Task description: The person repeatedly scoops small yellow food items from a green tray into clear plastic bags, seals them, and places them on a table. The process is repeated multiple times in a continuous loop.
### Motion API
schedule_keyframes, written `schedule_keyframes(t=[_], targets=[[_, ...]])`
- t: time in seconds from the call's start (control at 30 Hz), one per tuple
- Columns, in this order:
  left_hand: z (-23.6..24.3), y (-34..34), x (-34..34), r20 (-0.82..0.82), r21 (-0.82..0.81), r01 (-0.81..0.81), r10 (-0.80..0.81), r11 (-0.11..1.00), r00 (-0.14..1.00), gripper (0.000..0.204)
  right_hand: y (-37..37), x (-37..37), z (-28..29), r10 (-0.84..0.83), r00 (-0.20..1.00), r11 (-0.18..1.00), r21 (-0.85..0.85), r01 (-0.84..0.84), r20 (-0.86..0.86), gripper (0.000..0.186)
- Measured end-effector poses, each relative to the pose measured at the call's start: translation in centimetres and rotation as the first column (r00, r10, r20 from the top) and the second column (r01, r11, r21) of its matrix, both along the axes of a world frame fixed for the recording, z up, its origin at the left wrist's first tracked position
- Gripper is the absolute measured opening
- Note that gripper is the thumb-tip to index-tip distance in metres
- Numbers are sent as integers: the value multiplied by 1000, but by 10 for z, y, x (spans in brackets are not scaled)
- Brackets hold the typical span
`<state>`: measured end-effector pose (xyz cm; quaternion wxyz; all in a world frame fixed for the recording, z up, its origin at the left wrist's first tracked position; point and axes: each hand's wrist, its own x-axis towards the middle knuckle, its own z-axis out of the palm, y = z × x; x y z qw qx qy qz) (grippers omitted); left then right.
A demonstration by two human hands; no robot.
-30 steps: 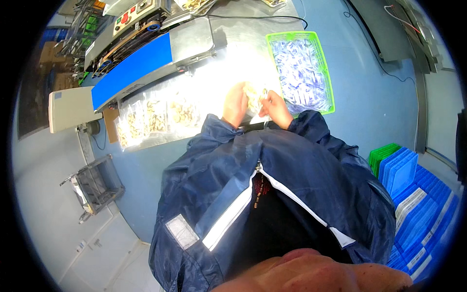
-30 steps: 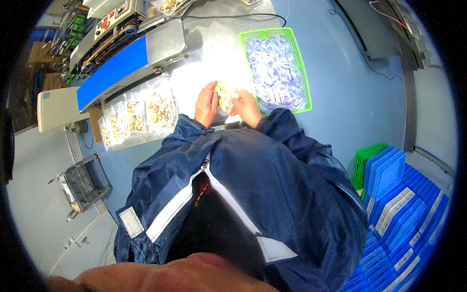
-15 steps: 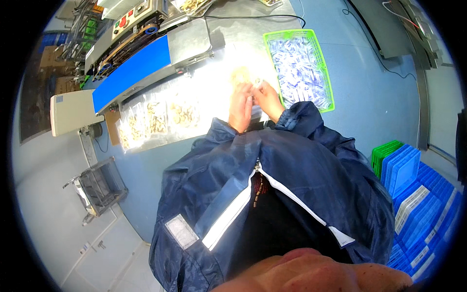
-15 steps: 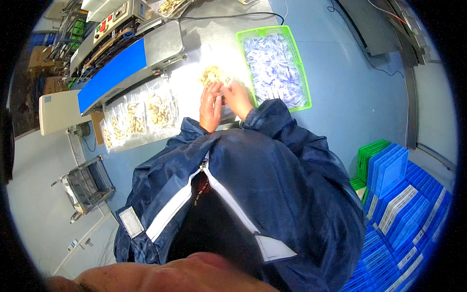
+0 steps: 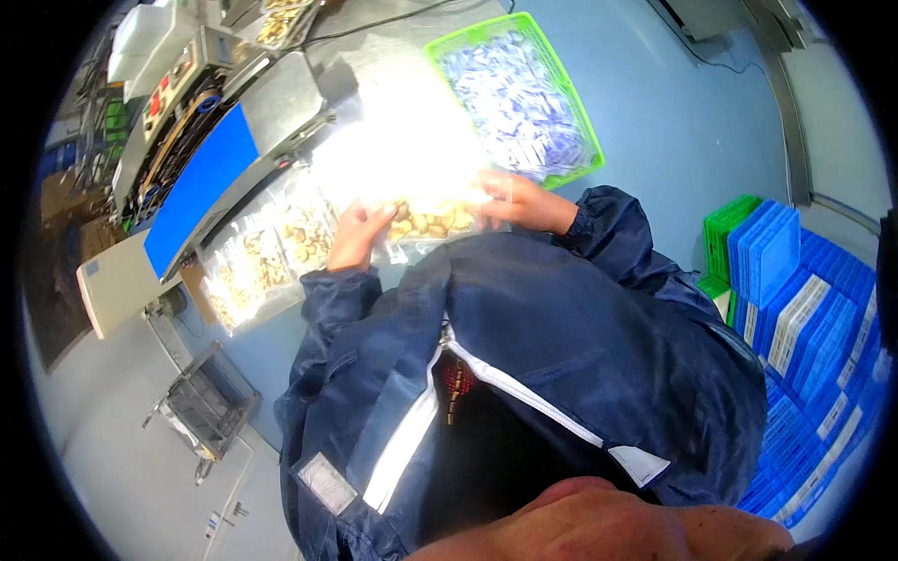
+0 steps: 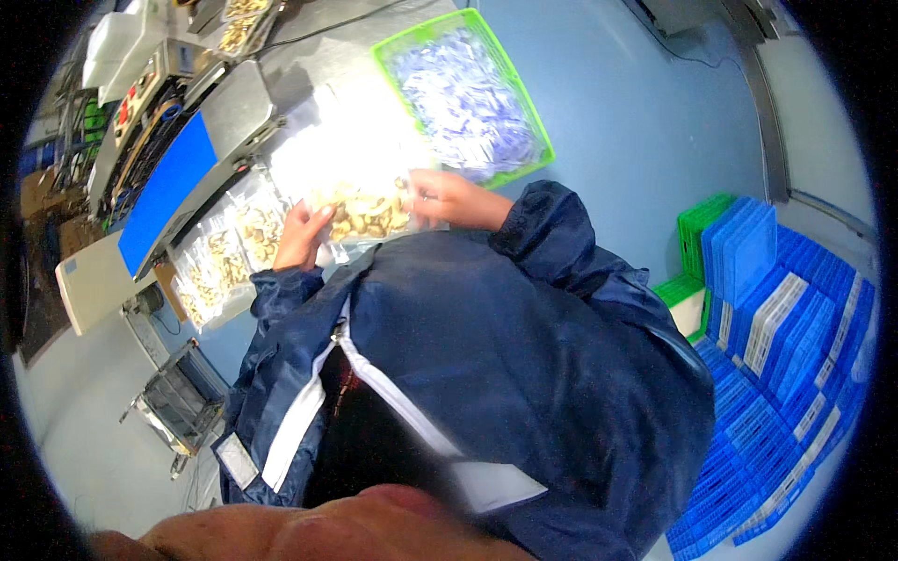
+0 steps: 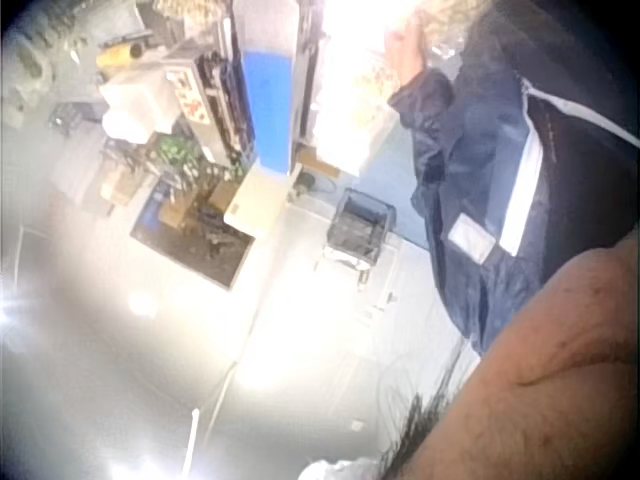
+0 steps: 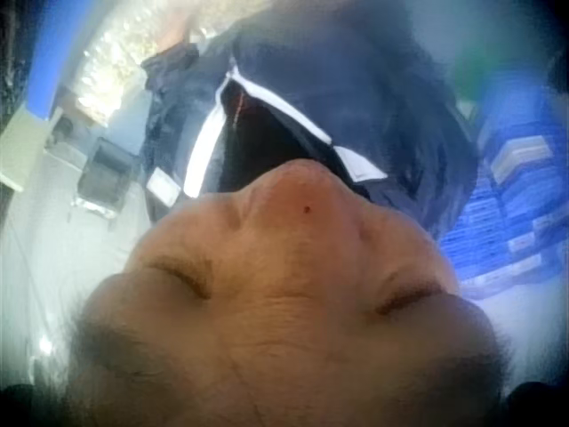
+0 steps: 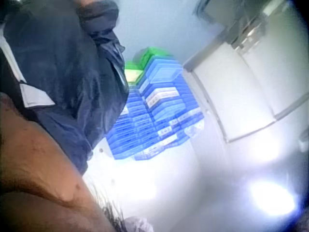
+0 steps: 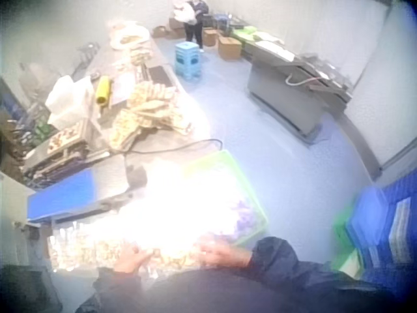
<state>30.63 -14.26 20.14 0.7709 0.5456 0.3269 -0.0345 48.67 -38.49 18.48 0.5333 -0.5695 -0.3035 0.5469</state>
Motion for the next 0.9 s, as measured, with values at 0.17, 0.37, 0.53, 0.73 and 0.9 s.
schedule_keyframes(t=[0.17,0.37,0.53,0.73,0.9], targets=[[-32,-5,-14,-31,-318,9,-19,948,999,35,-10,10,3,31,993,992,-123,-17,117,22],[-46,15,-21,-64,-258,-358,354,897,933,22,-33,75,-43,-97,425,932,-68,356,900,23],[-49,29,-33,-6,-270,-404,418,874,909,26,-36,70,-84,-22,265,959,-55,277,964,25],[-67,21,-41,-74,-284,-505,507,815,859,27,-43,97,-78,-146,551,891,-133,434,821,16],[-68,23,-44,-92,-258,-519,514,815,853,30,-26,123,-69,-81,450,896,-133,423,889,28]])
